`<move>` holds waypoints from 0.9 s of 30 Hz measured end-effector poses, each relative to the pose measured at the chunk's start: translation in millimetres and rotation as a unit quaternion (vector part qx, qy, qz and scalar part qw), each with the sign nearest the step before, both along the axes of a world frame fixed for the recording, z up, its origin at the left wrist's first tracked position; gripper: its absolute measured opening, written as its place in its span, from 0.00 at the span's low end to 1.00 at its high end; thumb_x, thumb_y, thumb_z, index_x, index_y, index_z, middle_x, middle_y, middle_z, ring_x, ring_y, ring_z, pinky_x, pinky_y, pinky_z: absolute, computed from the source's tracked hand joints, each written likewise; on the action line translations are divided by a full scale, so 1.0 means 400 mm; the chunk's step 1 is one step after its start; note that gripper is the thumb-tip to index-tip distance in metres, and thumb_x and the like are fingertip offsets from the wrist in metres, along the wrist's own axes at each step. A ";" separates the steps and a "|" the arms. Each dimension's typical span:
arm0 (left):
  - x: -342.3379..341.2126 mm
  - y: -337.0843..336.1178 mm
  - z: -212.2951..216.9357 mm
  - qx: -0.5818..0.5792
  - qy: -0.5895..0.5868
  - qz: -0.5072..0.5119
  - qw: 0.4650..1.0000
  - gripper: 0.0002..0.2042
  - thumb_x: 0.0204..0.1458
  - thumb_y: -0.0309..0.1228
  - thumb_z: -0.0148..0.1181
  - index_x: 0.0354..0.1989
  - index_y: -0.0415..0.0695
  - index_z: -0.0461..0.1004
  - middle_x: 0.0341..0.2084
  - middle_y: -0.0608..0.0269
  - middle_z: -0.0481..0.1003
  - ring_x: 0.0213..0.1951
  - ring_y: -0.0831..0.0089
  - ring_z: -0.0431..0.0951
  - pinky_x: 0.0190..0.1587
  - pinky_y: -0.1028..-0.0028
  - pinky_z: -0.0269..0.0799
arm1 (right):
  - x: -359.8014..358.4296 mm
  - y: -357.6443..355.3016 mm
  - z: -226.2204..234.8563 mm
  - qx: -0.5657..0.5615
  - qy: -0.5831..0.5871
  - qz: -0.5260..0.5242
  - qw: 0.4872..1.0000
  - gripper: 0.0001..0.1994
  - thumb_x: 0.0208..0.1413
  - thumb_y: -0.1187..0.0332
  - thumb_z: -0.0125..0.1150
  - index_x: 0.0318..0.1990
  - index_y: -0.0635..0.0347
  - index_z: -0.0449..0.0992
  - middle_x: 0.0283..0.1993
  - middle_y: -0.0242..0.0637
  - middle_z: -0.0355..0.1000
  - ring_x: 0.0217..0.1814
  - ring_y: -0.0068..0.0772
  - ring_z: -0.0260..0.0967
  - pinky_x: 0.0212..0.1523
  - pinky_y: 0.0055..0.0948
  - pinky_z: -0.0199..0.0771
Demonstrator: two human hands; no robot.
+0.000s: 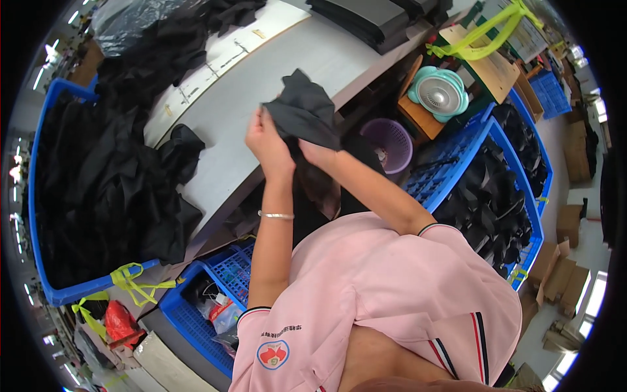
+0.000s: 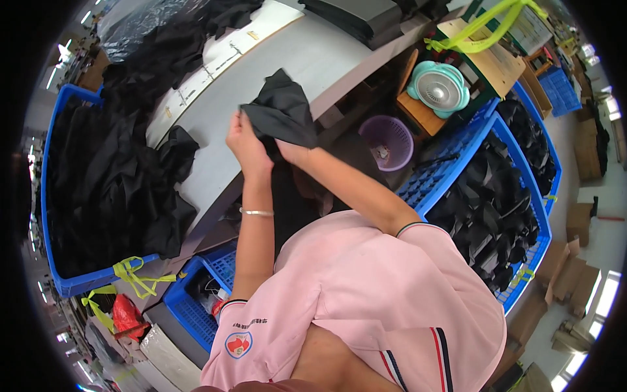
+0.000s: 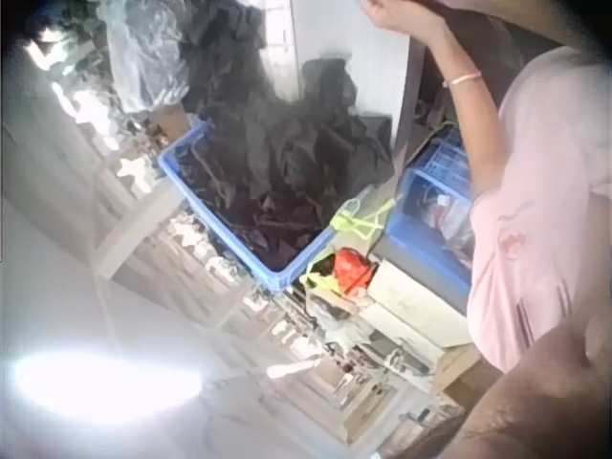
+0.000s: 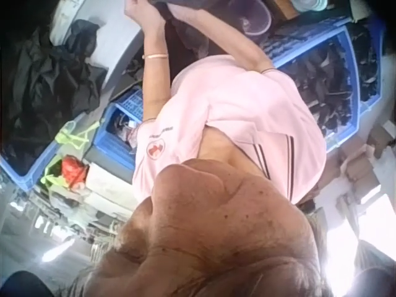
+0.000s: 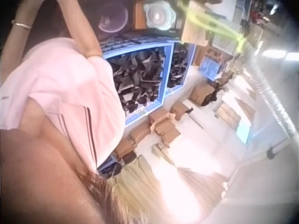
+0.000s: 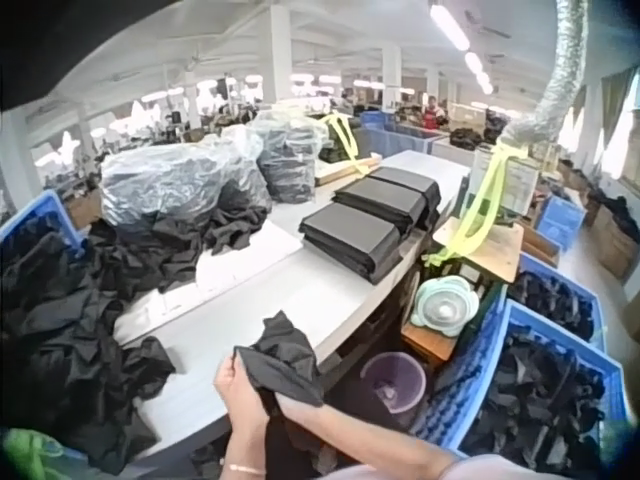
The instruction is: Inspecting and organizing black fabric components into bins within a workshop environment.
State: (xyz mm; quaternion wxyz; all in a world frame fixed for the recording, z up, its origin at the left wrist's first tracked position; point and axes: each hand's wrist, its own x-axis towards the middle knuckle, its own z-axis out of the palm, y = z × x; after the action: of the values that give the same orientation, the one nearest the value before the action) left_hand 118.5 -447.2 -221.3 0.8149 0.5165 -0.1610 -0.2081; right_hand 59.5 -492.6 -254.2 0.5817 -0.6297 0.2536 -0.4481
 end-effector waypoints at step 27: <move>0.019 0.075 0.062 0.100 -0.225 0.084 0.966 0.05 0.55 0.24 0.66 0.31 0.34 0.80 0.25 0.67 0.77 0.29 0.82 0.71 0.34 0.81 0.66 | -0.188 -0.051 0.096 0.424 -0.073 0.268 0.862 0.14 0.62 0.72 0.56 0.53 0.64 0.75 0.43 0.33 0.79 0.40 0.23 0.77 0.45 0.24 0.77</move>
State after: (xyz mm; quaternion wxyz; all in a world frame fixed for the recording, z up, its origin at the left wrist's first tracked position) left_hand 125.9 -417.3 -196.6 0.7163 0.6406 -0.2745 -0.0330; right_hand -15.6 -512.9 -215.6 0.9070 -0.3314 0.1974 -0.1690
